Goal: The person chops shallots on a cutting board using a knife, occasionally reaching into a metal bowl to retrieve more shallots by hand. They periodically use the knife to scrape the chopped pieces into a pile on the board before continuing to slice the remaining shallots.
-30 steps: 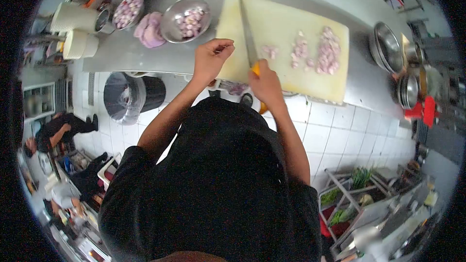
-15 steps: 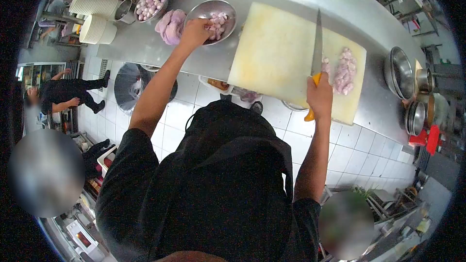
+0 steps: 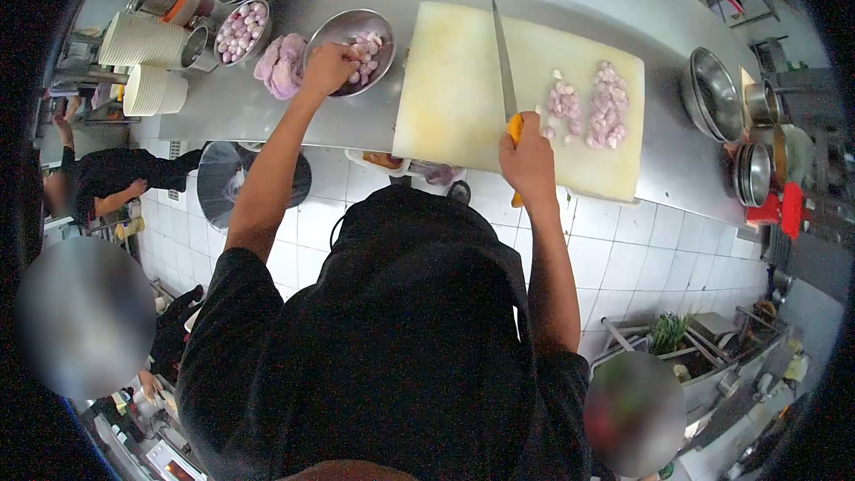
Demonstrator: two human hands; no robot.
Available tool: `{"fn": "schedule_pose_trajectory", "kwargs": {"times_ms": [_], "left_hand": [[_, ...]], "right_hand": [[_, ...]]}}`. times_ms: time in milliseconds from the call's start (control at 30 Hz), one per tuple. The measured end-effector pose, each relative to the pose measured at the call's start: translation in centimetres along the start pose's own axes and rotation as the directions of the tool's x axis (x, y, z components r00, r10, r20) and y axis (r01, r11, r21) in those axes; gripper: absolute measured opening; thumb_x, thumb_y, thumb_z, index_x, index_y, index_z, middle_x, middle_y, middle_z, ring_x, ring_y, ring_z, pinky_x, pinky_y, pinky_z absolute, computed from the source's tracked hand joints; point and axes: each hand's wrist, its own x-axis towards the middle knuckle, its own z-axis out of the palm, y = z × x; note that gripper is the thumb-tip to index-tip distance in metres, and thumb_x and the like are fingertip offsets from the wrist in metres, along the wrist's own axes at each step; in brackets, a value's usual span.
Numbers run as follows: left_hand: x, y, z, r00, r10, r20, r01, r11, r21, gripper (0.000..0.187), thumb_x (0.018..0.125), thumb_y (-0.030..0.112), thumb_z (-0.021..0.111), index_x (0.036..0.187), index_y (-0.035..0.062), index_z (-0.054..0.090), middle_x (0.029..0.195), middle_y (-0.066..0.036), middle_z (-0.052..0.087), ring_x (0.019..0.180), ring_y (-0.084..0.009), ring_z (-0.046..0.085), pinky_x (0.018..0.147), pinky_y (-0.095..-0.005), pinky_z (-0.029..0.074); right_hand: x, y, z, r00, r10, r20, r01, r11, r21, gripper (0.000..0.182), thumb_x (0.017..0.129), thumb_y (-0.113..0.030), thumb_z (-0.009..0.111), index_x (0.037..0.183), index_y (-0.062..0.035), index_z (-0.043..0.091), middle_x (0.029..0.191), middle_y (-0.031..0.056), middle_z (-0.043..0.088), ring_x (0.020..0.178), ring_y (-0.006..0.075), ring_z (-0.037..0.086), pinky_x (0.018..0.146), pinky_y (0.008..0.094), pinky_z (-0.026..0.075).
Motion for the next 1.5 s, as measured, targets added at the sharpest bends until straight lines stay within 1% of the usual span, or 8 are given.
{"fn": "schedule_pose_trajectory", "kwargs": {"times_ms": [167,267,300,433,533,767,867,1500], "left_hand": [[-0.2,1.6,-0.7,0.991,0.066,-0.114,-0.067,0.998,-0.006,0.017,0.080,0.018,0.073,0.093,0.0099,0.080,0.098,-0.013,0.075,0.091,-0.0341,0.071,0.089,-0.0440,0.053],[-2.3,7.7,-2.1,0.933,0.164,-0.320,-0.227,0.958,-0.172,0.016,0.080,0.009,0.072,0.094,0.0036,0.077,0.090,-0.016,0.074,0.081,-0.0300,0.073,0.075,-0.0377,0.058],[-2.9,9.5,-1.6,0.876,0.313,-0.368,-0.371,0.923,-0.098,0.014,0.081,0.006,0.071,0.094,0.0019,0.075,0.091,-0.014,0.072,0.080,-0.0283,0.073,0.073,-0.0358,0.058],[-4.7,14.2,4.8,0.802,0.492,-0.338,-0.579,0.781,-0.235,0.010,0.080,0.002,0.070,0.089,-0.0005,0.070,0.096,-0.012,0.069,0.081,-0.0298,0.069,0.074,-0.0377,0.057],[-4.9,14.6,8.8,0.744,0.606,-0.282,-0.651,0.753,-0.099,0.009,0.079,-0.001,0.069,0.088,-0.0006,0.070,0.098,-0.012,0.068,0.086,-0.0308,0.067,0.077,-0.0397,0.056],[-7.3,14.0,9.4,0.774,0.518,-0.364,-0.619,0.741,-0.260,0.014,0.082,0.008,0.073,0.094,0.0006,0.073,0.103,-0.012,0.068,0.096,-0.0303,0.067,0.086,-0.0382,0.055],[-7.3,14.3,8.7,0.874,0.335,-0.351,-0.452,0.825,-0.339,0.013,0.083,0.011,0.074,0.093,0.0022,0.075,0.102,-0.011,0.068,0.094,-0.0303,0.067,0.084,-0.0383,0.055],[-7.2,14.2,9.7,0.870,0.369,-0.326,-0.466,0.832,-0.302,0.011,0.083,0.008,0.071,0.093,0.0034,0.074,0.096,-0.011,0.066,0.096,-0.0321,0.062,0.085,-0.0408,0.052]], "right_hand": [[-0.1,0.3,0.6,1.000,0.006,0.012,-0.005,0.998,-0.062,0.036,0.095,-0.020,0.058,0.125,-0.0063,0.045,0.088,0.0332,0.067,0.085,0.0528,0.065,0.077,0.0584,0.051],[-0.4,0.1,0.8,1.000,0.011,0.015,-0.010,0.997,-0.074,0.036,0.097,-0.022,0.057,0.126,-0.0043,0.043,0.086,0.0335,0.067,0.083,0.0539,0.065,0.075,0.0597,0.050],[-0.4,0.0,0.8,1.000,0.010,0.013,-0.009,0.998,-0.060,0.036,0.098,-0.022,0.057,0.125,-0.0039,0.044,0.085,0.0332,0.067,0.082,0.0540,0.065,0.074,0.0598,0.050],[-0.4,-0.1,1.1,0.999,-0.029,-0.024,0.028,0.998,-0.054,0.034,0.099,-0.024,0.057,0.124,-0.0034,0.044,0.083,0.0325,0.067,0.081,0.0535,0.065,0.073,0.0600,0.050],[-0.6,-0.7,1.4,0.997,-0.070,-0.023,0.068,0.996,-0.060,0.034,0.099,-0.024,0.056,0.123,-0.0029,0.044,0.082,0.0321,0.066,0.080,0.0529,0.065,0.073,0.0600,0.050],[-0.9,-2.6,1.8,0.996,-0.071,0.048,0.074,0.996,-0.057,0.031,0.100,-0.026,0.054,0.117,-0.0014,0.044,0.080,0.0321,0.066,0.078,0.0526,0.065,0.072,0.0604,0.050],[-0.8,-2.8,2.0,0.994,-0.091,0.067,0.095,0.994,-0.062,0.031,0.101,-0.025,0.053,0.115,0.0001,0.043,0.080,0.0326,0.066,0.078,0.0528,0.065,0.072,0.0605,0.050],[2.4,-4.2,3.3,0.980,0.010,0.199,-0.006,1.000,-0.021,0.032,0.100,-0.023,0.052,0.113,0.0035,0.041,0.088,0.0370,0.065,0.088,0.0546,0.065,0.081,0.0604,0.051]]}}
